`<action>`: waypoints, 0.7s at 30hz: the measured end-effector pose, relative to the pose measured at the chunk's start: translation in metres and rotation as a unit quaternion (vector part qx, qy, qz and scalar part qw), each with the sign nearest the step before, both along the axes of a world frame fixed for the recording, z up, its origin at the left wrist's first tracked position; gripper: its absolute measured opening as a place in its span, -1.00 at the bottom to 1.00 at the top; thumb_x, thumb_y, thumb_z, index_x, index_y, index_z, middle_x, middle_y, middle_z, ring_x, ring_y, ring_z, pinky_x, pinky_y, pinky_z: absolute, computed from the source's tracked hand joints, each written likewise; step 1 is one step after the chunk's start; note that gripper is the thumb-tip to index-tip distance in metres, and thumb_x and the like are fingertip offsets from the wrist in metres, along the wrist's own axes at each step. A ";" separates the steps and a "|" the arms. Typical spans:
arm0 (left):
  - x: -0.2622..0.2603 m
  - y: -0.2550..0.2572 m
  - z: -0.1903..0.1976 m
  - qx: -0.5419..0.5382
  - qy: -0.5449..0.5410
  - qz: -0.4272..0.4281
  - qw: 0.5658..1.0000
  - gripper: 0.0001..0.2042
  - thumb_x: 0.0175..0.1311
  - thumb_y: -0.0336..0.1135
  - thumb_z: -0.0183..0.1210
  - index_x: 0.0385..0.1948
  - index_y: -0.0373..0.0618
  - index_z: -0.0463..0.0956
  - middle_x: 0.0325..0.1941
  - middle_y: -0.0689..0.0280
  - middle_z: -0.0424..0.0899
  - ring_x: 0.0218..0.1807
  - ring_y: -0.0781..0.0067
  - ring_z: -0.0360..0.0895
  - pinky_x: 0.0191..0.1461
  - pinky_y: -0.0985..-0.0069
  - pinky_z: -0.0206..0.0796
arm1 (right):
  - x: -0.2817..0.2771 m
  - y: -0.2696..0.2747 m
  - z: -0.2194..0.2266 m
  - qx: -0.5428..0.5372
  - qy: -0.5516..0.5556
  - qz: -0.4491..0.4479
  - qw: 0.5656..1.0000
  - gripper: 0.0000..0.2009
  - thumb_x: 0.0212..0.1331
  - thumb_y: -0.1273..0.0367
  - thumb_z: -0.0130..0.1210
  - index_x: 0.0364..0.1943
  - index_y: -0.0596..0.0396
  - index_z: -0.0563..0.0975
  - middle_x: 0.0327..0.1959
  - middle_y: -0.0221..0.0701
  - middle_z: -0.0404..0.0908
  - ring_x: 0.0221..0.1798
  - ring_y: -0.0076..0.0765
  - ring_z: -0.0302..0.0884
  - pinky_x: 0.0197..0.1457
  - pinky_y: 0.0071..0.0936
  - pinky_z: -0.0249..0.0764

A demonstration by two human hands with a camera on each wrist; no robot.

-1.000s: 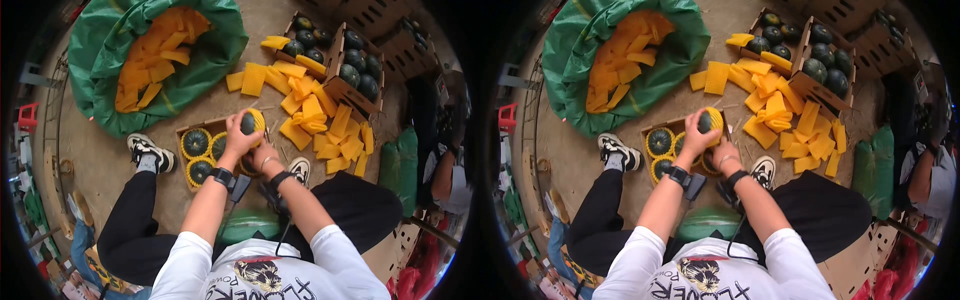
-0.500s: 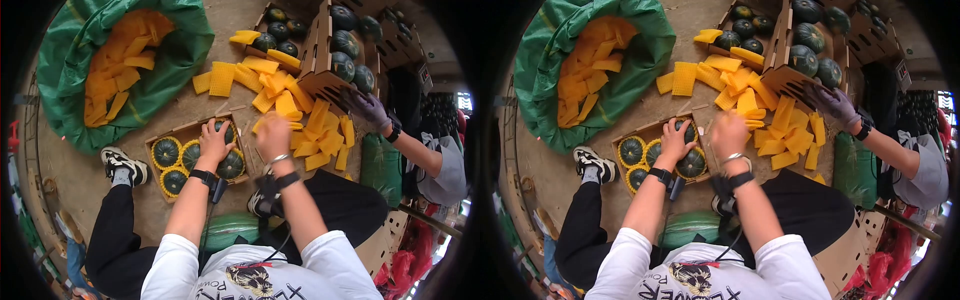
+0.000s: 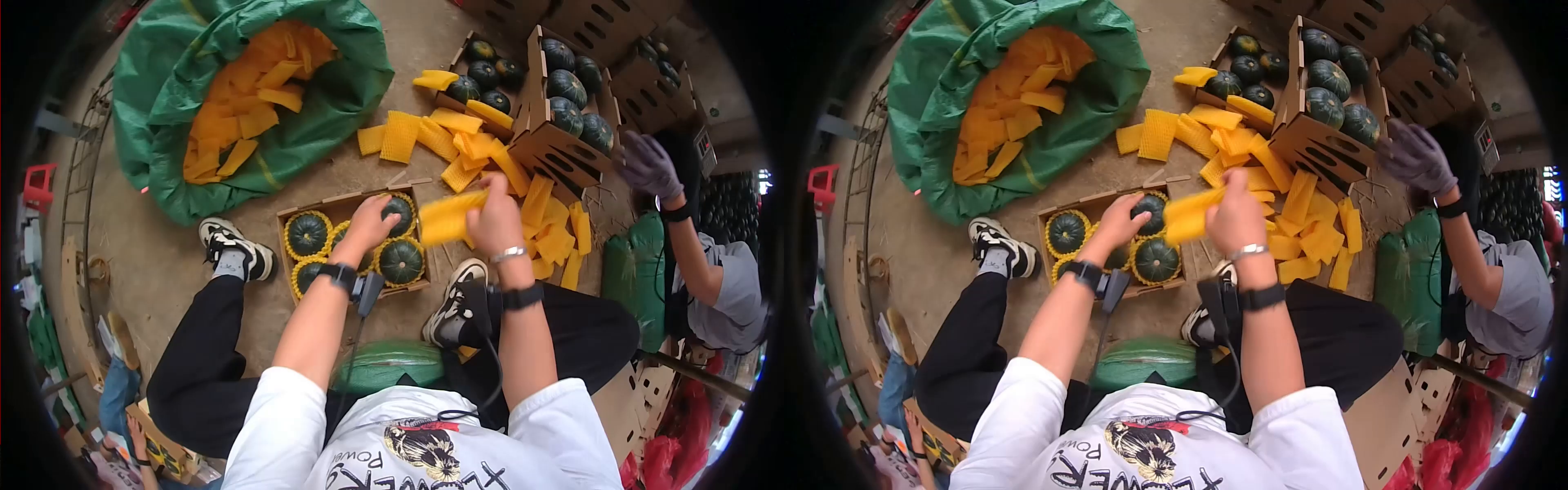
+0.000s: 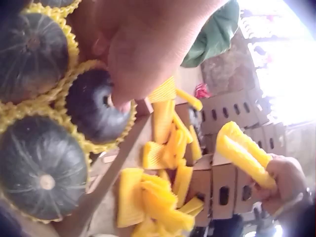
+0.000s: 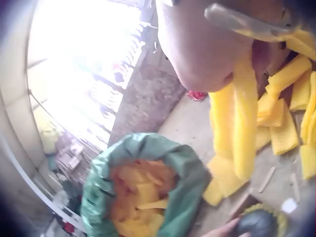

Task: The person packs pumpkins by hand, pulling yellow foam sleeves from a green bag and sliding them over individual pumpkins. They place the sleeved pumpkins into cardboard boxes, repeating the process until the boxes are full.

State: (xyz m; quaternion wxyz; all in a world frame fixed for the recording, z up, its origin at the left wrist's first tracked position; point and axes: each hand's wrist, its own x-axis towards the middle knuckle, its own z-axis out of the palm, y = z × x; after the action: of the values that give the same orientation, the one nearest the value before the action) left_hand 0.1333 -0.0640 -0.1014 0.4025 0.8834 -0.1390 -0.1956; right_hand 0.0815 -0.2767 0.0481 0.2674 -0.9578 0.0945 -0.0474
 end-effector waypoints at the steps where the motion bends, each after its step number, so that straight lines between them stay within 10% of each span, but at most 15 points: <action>1: -0.014 0.010 0.024 -0.059 0.024 0.034 0.997 -0.44 0.07 -0.16 0.23 0.13 -0.18 0.35 0.16 0.03 0.39 0.20 0.07 0.33 0.24 0.35 0.17 | -0.016 0.013 0.007 0.027 0.073 0.043 0.996 -0.58 -0.11 0.49 0.05 -0.06 0.16 0.27 -0.46 0.06 0.53 -0.37 0.25 0.49 -0.24 -0.01 0.42; 5: -0.109 0.059 0.120 -0.362 0.319 -0.040 0.875 -0.40 0.09 -0.43 0.26 0.21 -0.20 0.23 0.07 0.31 0.45 0.00 0.56 0.43 0.04 0.54 0.30 | -0.078 0.072 -0.006 0.254 0.182 0.237 0.920 -0.63 -0.15 0.34 0.26 -0.26 0.21 0.42 -0.43 -0.14 0.56 -0.38 -0.13 0.57 -0.26 -0.36 0.50; 6: -0.125 0.066 0.145 -0.203 0.320 -0.036 0.925 -0.46 0.11 -0.50 0.20 0.19 -0.24 0.26 -0.05 0.31 0.53 -0.08 0.59 0.48 -0.03 0.58 0.34 | -0.084 0.082 -0.002 0.317 0.280 0.197 0.884 -0.68 -0.12 0.35 0.28 -0.30 0.20 0.44 -0.46 -0.24 0.55 -0.42 -0.30 0.55 -0.35 -0.45 0.49; 10: -0.175 0.092 0.131 -0.192 0.203 0.034 0.960 -0.70 0.14 -0.51 0.15 -0.07 -0.27 0.43 -0.30 0.36 0.55 -0.28 0.66 0.47 -0.24 0.67 0.32 | -0.104 0.090 0.000 0.489 0.427 0.228 0.725 -0.80 -0.04 0.42 0.28 -0.41 0.18 0.47 -0.51 -0.45 0.51 -0.47 -0.62 0.50 -0.54 -0.65 0.44; 14: -0.177 0.089 0.144 -0.197 0.166 0.034 0.966 -0.87 0.17 -0.45 0.14 -0.28 -0.25 0.44 -0.39 0.40 0.53 -0.39 0.70 0.44 -0.33 0.69 0.29 | -0.117 0.101 0.001 0.516 0.308 0.121 0.790 -0.76 -0.01 0.48 0.25 -0.28 0.16 0.43 -0.28 -0.40 0.53 -0.35 -0.55 0.55 -0.45 -0.63 0.52; 18: -0.170 0.083 0.140 -0.242 0.214 0.070 0.944 -0.81 0.14 -0.33 0.21 -0.35 -0.24 0.48 -0.47 0.43 0.53 -0.45 0.71 0.41 -0.37 0.66 0.28 | -0.122 0.095 -0.010 0.526 0.395 0.240 0.715 -0.66 0.04 0.42 0.23 -0.08 0.17 0.44 -0.23 -0.36 0.52 -0.30 -0.55 0.51 -0.26 -0.57 0.51; 20: -0.163 0.087 0.138 -0.191 0.298 0.067 0.933 -0.76 0.10 -0.27 0.27 -0.34 -0.26 0.51 -0.47 0.41 0.55 -0.44 0.67 0.42 -0.34 0.65 0.28 | -0.119 0.098 -0.024 0.438 0.245 0.323 0.803 -0.68 0.10 0.43 0.17 -0.04 0.17 0.45 -0.21 -0.35 0.53 -0.32 -0.53 0.51 -0.12 -0.53 0.49; 21: -0.160 0.092 0.137 -0.213 0.384 0.077 0.895 -0.75 0.08 -0.25 0.29 -0.35 -0.25 0.52 -0.47 0.42 0.54 -0.45 0.67 0.41 -0.34 0.66 0.27 | -0.114 0.095 -0.034 0.448 0.152 0.187 0.861 -0.75 0.14 0.45 0.11 -0.09 0.22 0.47 -0.17 -0.31 0.54 -0.22 -0.44 0.54 -0.03 -0.45 0.47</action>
State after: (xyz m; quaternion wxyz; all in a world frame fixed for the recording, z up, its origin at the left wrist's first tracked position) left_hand -0.0268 0.0277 0.0356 0.6167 0.6407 0.0565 -0.4539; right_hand -0.0325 -0.1815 0.0140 0.6537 -0.7298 -0.0354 0.1970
